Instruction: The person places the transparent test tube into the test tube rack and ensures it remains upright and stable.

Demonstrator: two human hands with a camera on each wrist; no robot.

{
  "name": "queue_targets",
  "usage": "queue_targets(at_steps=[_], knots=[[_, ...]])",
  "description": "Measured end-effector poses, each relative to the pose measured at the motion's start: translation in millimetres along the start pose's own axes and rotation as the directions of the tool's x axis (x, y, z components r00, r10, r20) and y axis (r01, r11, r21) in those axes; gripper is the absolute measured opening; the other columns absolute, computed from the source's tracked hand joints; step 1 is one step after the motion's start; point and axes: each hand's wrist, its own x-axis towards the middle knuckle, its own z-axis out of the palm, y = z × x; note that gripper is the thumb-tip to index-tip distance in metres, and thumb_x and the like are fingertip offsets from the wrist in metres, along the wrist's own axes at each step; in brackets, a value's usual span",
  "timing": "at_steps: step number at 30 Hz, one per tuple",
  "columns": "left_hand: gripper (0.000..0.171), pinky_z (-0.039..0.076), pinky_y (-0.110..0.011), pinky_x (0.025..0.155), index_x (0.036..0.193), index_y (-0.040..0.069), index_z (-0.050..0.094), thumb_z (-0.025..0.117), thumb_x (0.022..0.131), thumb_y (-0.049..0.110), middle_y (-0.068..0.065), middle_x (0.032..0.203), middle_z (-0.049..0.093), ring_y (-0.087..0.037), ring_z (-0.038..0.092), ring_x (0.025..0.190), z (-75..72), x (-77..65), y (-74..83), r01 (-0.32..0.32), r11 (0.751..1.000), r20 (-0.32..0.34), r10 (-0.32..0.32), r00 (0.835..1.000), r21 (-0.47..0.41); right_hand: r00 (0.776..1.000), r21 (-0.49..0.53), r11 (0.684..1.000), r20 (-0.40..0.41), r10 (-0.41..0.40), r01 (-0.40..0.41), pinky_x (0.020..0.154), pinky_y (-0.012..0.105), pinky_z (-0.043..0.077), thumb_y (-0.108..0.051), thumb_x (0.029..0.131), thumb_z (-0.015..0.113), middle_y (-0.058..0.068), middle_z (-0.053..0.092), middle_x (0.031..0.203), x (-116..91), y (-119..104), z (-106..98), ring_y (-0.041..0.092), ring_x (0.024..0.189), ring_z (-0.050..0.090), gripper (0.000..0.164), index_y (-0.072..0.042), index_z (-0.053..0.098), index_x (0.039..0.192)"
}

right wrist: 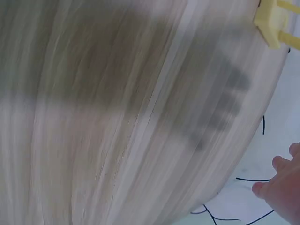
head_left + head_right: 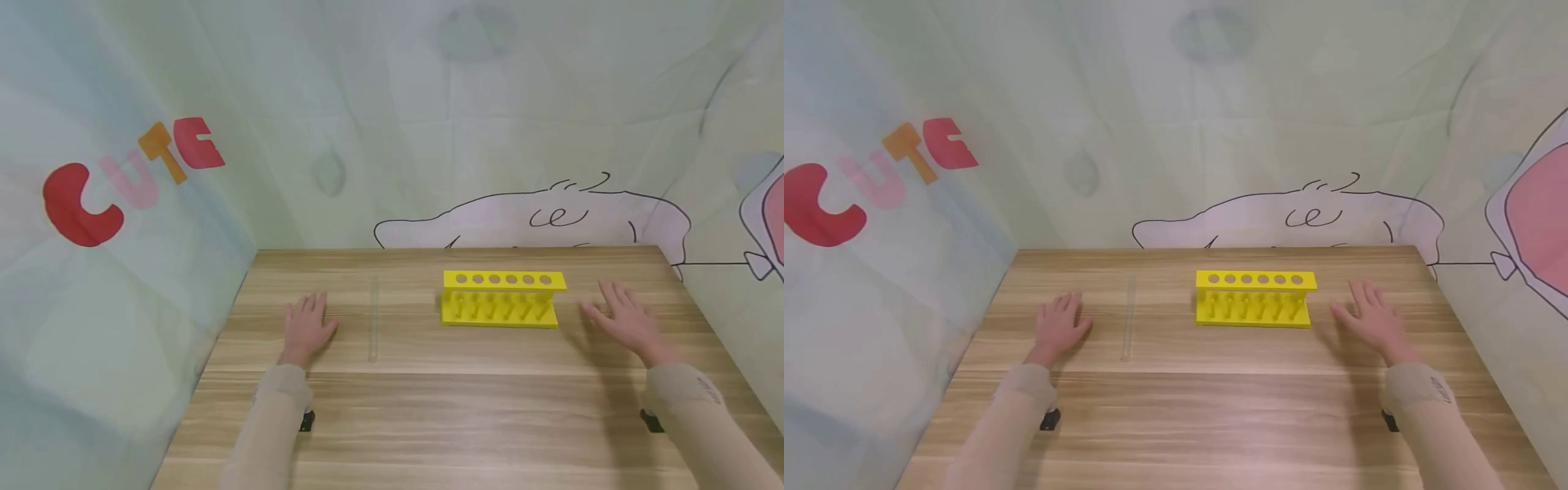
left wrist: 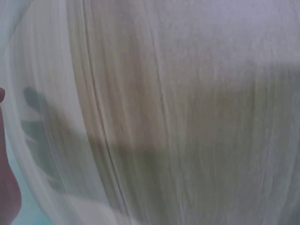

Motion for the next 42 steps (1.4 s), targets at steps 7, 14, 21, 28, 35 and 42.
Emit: queue_targets(at_steps=[7,14,21,28,35,42], knots=[[0.058,0.019,-0.055,0.105,0.134,0.008,0.033,0.047,0.086,0.036,-0.016,0.134,0.040,-0.035,0.036,0.123,4.2,0.7,8.8,-0.024,1.000,-0.075,0.024,0.997,-0.004,0.996,0.229,0.972,-0.087,-0.024,0.043,0.097,0.066,0.012,-0.047,0.091,0.035,0.032,0.006,0.141,5.3,-12.4,-0.1,0.052,0.126,0.011,0.075,0.000,0.003,0.140],[0.053,0.026,-0.050,0.102,0.132,0.007,0.037,0.048,0.085,0.031,-0.016,0.129,0.046,-0.032,0.042,0.119,8.2,0.9,14.8,-0.048,0.999,-0.137,0.046,0.990,-0.010,0.993,0.366,0.931,-0.106,0.049,-0.006,0.095,0.067,0.017,-0.048,0.091,0.032,0.031,0.008,0.142,10.7,-22.2,0.7,0.054,0.123,0.016,0.074,-0.003,0.001,0.141],[0.052,0.030,-0.048,0.100,0.130,0.006,0.039,0.051,0.084,0.028,-0.016,0.126,0.049,-0.031,0.046,0.115,11.9,2.5,18.1,-0.057,0.998,-0.169,0.051,0.984,-0.026,0.988,0.466,0.885,-0.132,0.074,-0.004,0.093,0.066,0.022,-0.049,0.091,0.030,0.031,0.011,0.142,14.0,-33.0,0.9,0.053,0.122,0.021,0.074,0.000,0.005,0.140],[0.048,0.045,-0.044,0.086,0.127,0.007,0.042,0.054,0.083,0.023,-0.016,0.118,0.055,-0.032,0.055,0.101,15.9,3.3,27.8,-0.066,0.993,-0.249,0.041,0.968,-0.095,0.983,0.523,0.852,-0.157,0.092,0.004,0.092,0.065,0.026,-0.047,0.092,0.030,0.035,0.020,0.137,17.6,-39.6,4.0,0.052,0.120,0.025,0.071,0.002,0.010,0.139],[0.042,0.051,-0.037,0.061,0.123,0.009,0.048,0.055,0.083,0.021,-0.014,0.110,0.060,-0.028,0.061,0.084,18.8,4.2,38.9,-0.061,0.991,-0.322,0.019,0.947,-0.119,0.978,0.582,0.813,-0.177,0.114,0.010,0.094,0.062,0.027,-0.044,0.092,0.032,0.035,0.029,0.133,20.4,-44.4,9.2,0.050,0.119,0.029,0.067,0.004,0.019,0.136],[0.041,0.051,-0.034,0.059,0.123,0.011,0.048,0.052,0.085,0.022,-0.012,0.113,0.059,-0.027,0.061,0.086,19.2,5.4,47.6,-0.051,0.989,-0.286,0.008,0.958,-0.142,0.975,0.593,0.805,-0.177,0.137,-0.005,0.096,0.058,0.030,-0.044,0.092,0.034,0.033,0.034,0.131,23.5,-49.8,11.1,0.047,0.119,0.034,0.065,0.004,0.024,0.135]])
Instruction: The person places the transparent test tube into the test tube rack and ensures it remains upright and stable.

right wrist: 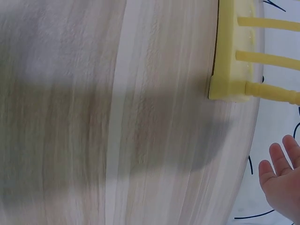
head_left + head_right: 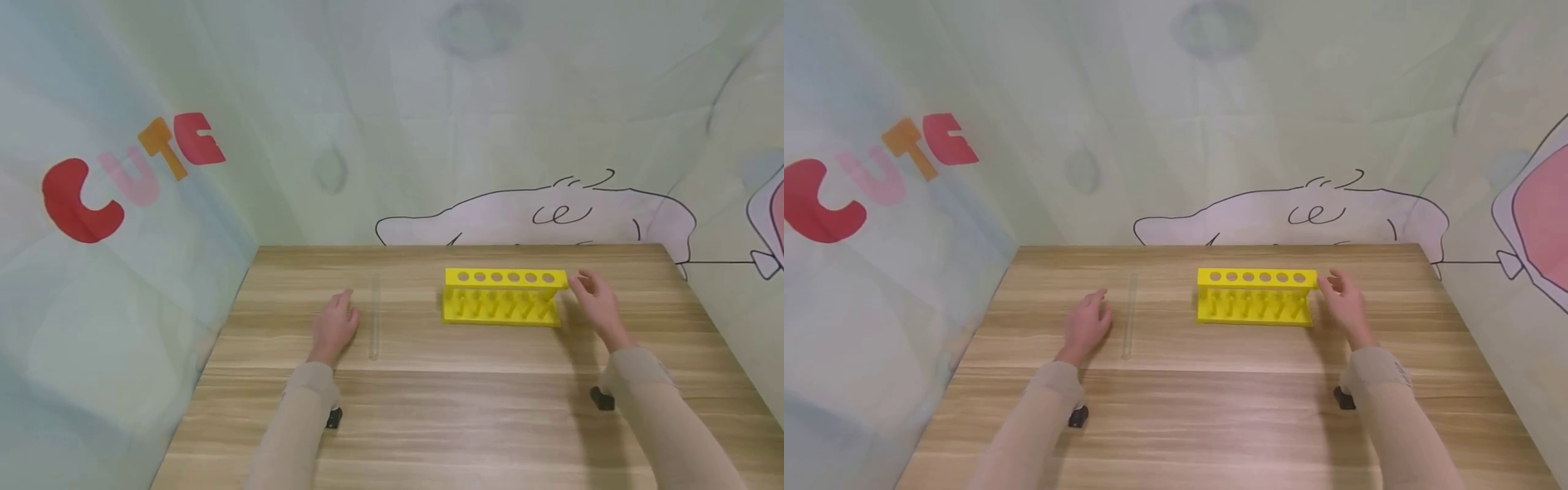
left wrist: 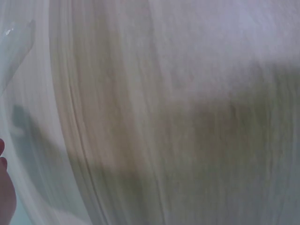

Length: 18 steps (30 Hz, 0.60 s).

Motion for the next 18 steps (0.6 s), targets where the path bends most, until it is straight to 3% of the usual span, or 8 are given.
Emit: queue_targets(at_steps=[6,18], knots=[[0.038,0.048,-0.031,0.051,0.121,0.013,0.050,0.051,0.085,0.024,-0.009,0.111,0.060,-0.025,0.062,0.080,4.1,1.8,5.9,-0.003,1.000,-0.003,0.003,1.000,0.021,0.999,0.021,0.999,-0.011,0.035,-0.034,0.097,0.056,0.030,-0.043,0.092,0.034,0.031,0.035,0.132,1.3,-4.3,2.4,0.044,0.118,0.036,0.063,0.003,0.026,0.135],[0.038,0.049,-0.031,0.054,0.122,0.013,0.050,0.051,0.086,0.025,-0.008,0.110,0.060,-0.023,0.062,0.086,7.1,3.9,13.1,0.018,0.999,0.055,-0.019,0.998,0.030,0.998,0.047,0.998,-0.029,0.051,-0.049,0.097,0.054,0.031,-0.040,0.093,0.034,0.033,0.038,0.128,3.4,-4.0,6.2,0.044,0.116,0.038,0.060,0.006,0.030,0.132]])
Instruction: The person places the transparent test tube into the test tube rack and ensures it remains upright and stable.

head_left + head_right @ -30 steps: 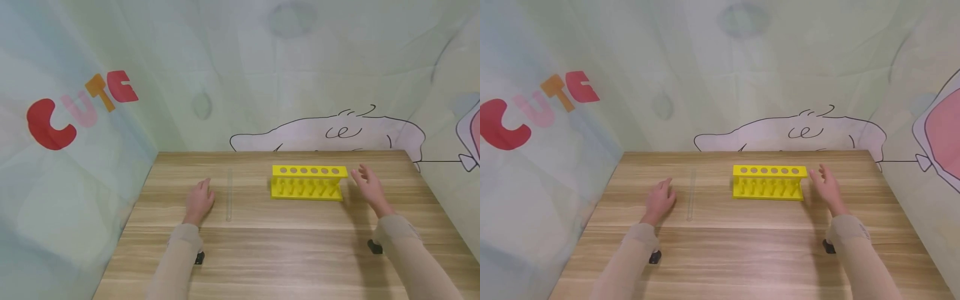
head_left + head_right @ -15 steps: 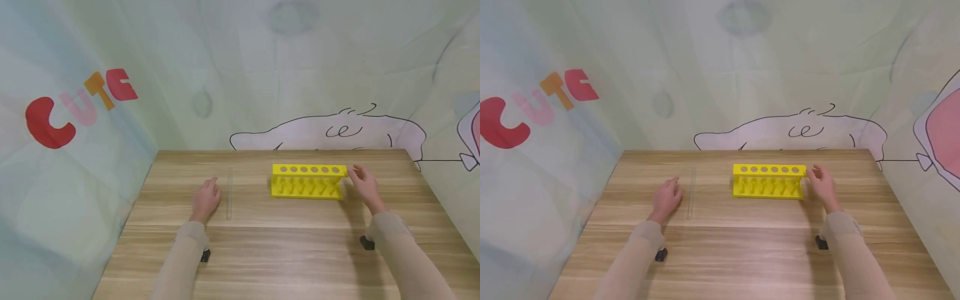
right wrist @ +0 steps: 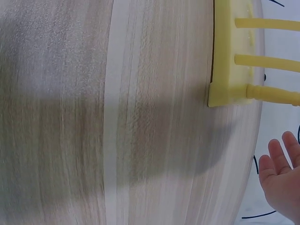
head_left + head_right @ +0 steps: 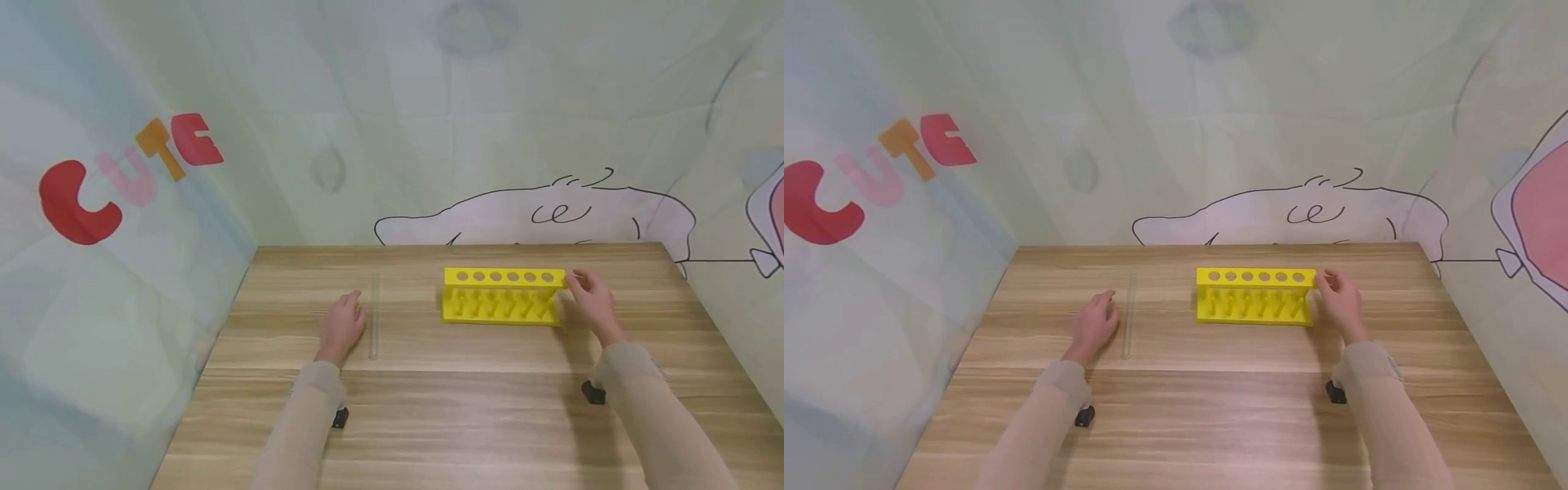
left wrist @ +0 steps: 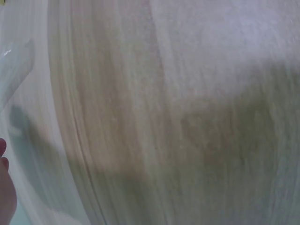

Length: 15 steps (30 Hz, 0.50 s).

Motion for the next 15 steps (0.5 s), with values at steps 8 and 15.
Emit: queue_targets(at_steps=[8,15], knots=[[0.038,0.050,-0.032,0.057,0.121,0.011,0.050,0.053,0.084,0.023,-0.010,0.109,0.061,-0.024,0.062,0.084,0.2,0.2,4.5,-0.011,1.000,-0.028,0.010,1.000,-0.026,0.999,0.030,0.998,0.002,0.046,-0.046,0.099,0.055,0.029,-0.042,0.092,0.034,0.031,0.035,0.132,5.1,1.2,2.2,0.044,0.120,0.035,0.062,0.003,0.029,0.134],[0.042,0.052,-0.035,0.067,0.125,0.011,0.046,0.050,0.086,0.025,-0.011,0.113,0.058,-0.025,0.059,0.096,-1.8,2.9,8.1,0.001,0.999,0.030,0.000,1.000,-0.040,0.998,0.098,0.993,0.004,0.065,-0.065,0.100,0.054,0.028,-0.041,0.092,0.035,0.031,0.032,0.134,5.9,-7.8,6.2,0.043,0.121,0.033,0.061,0.003,0.028,0.135]])
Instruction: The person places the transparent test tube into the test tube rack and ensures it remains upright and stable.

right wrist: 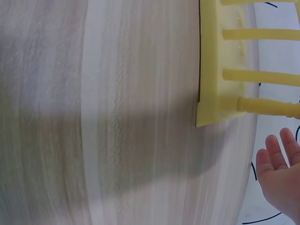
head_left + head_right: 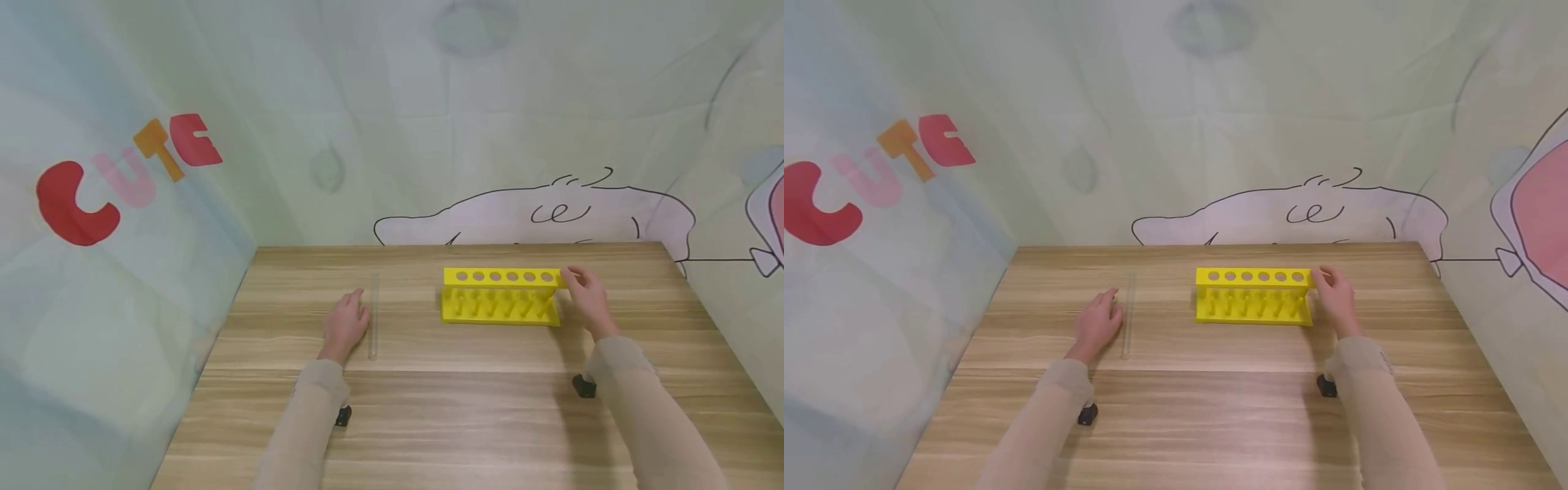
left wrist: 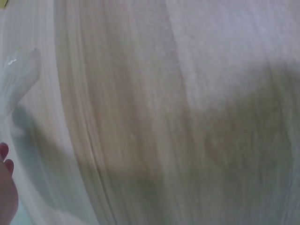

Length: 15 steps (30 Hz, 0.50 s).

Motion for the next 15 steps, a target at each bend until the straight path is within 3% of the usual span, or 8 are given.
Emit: queue_targets(at_steps=[7,15], knots=[[0.043,0.051,-0.037,0.074,0.127,0.011,0.044,0.049,0.087,0.026,-0.011,0.116,0.057,-0.025,0.056,0.101,0.7,2.0,1.0,0.010,1.000,0.034,-0.010,0.999,0.007,0.996,0.020,0.996,0.028,0.083,-0.083,0.103,0.055,0.024,-0.053,0.088,0.033,0.026,0.025,0.140,0.1,-7.7,4.6,0.041,0.126,0.026,0.071,-0.003,0.023,0.138],[0.043,0.051,-0.038,0.075,0.126,0.010,0.045,0.049,0.087,0.027,-0.011,0.116,0.057,-0.026,0.056,0.101,2.3,1.7,1.0,0.009,1.000,0.023,-0.010,1.000,0.012,0.995,0.070,0.992,0.010,0.100,-0.100,0.104,0.052,0.023,-0.052,0.088,0.035,0.026,0.027,0.139,4.2,-8.6,7.4,0.039,0.125,0.027,0.071,-0.002,0.024,0.137]])
